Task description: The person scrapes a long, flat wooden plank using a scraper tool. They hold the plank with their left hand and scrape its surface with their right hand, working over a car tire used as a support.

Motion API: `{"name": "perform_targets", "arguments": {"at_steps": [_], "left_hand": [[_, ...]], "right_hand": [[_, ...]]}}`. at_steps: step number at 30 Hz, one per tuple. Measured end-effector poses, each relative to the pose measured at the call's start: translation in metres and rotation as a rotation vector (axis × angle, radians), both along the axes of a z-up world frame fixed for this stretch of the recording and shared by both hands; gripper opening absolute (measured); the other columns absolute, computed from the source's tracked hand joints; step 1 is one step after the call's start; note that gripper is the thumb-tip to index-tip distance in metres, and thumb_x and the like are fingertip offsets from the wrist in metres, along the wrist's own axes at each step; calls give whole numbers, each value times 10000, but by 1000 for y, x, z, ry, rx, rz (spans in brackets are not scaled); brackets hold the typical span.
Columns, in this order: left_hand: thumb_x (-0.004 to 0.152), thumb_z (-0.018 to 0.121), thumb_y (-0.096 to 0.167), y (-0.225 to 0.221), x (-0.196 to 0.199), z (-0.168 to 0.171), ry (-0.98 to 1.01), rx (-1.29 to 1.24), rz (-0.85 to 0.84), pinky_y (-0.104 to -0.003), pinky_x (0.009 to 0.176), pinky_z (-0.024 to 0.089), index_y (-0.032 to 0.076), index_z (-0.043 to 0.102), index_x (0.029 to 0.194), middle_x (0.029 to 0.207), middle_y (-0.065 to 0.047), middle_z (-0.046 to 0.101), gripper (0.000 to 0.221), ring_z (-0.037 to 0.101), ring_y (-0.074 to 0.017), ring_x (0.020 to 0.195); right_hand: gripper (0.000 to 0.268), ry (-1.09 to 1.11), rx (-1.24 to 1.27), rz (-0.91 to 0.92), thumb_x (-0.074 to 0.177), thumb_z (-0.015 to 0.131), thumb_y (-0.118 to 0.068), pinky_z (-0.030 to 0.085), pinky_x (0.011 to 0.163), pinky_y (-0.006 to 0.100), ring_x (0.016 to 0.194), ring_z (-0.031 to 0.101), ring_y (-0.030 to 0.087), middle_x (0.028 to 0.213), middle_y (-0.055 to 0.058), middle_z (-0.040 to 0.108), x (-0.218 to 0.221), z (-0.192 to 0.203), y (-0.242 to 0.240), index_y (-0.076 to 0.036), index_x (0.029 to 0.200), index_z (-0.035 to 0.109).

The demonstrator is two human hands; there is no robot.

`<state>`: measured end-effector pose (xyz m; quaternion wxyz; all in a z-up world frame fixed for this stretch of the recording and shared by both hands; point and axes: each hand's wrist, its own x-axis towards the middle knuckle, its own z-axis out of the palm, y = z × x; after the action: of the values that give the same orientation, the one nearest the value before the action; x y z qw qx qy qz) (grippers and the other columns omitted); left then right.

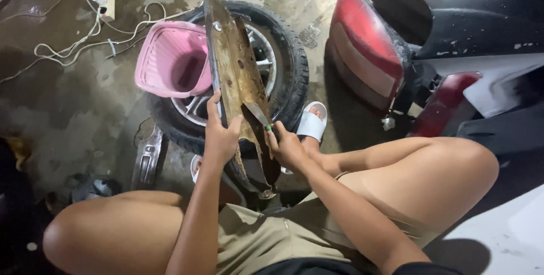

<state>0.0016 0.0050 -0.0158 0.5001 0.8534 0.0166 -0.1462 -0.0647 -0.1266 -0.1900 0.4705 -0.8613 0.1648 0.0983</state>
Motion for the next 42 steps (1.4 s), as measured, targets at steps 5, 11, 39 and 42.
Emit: {"name": "perform_targets", "arguments": {"at_steps": [5, 11, 39, 42], "left_hand": [[889, 620, 232, 5, 4, -11, -4, -3, 17, -592, 1124, 357, 207, 312, 1546, 1412, -327, 514, 726, 460, -480, 1365], [896, 624, 220, 2, -1, -3, 13, -8, 6, -591, 1146, 335, 217, 291, 1553, 1467, -330, 458, 737, 427, -497, 1382], [873, 631, 278, 7, 5, -7, 48, 14, 40, -576, 1170, 327, 276, 273, 1562, 1507, -325, 418, 777, 395, -492, 1401], [875, 621, 286, 7, 5, -9, 63, -23, 21, -594, 1173, 298, 274, 269, 1573, 1594, -275, 322, 782, 319, -483, 1453]], "right_hand": [[274, 19, -19, 5, 1026, 498, -421, 584, 818, 606, 917, 715, 517, 901, 343, 708, -18, 13, 7, -199, 1184, 521], [251, 59, -30, -16, 1030, 472, -391, 575, 841, 607, 910, 718, 518, 884, 346, 709, -11, 33, 9, -183, 1171, 487], [420, 180, -171, 62, 1010, 432, -528, 568, 880, 601, 1006, 709, 494, 957, 313, 722, -20, -33, 6, -221, 1295, 449], [363, 223, -365, 91, 1012, 426, -566, 616, 843, 488, 952, 740, 398, 899, 193, 745, -22, -53, -8, -325, 1268, 518]]}}
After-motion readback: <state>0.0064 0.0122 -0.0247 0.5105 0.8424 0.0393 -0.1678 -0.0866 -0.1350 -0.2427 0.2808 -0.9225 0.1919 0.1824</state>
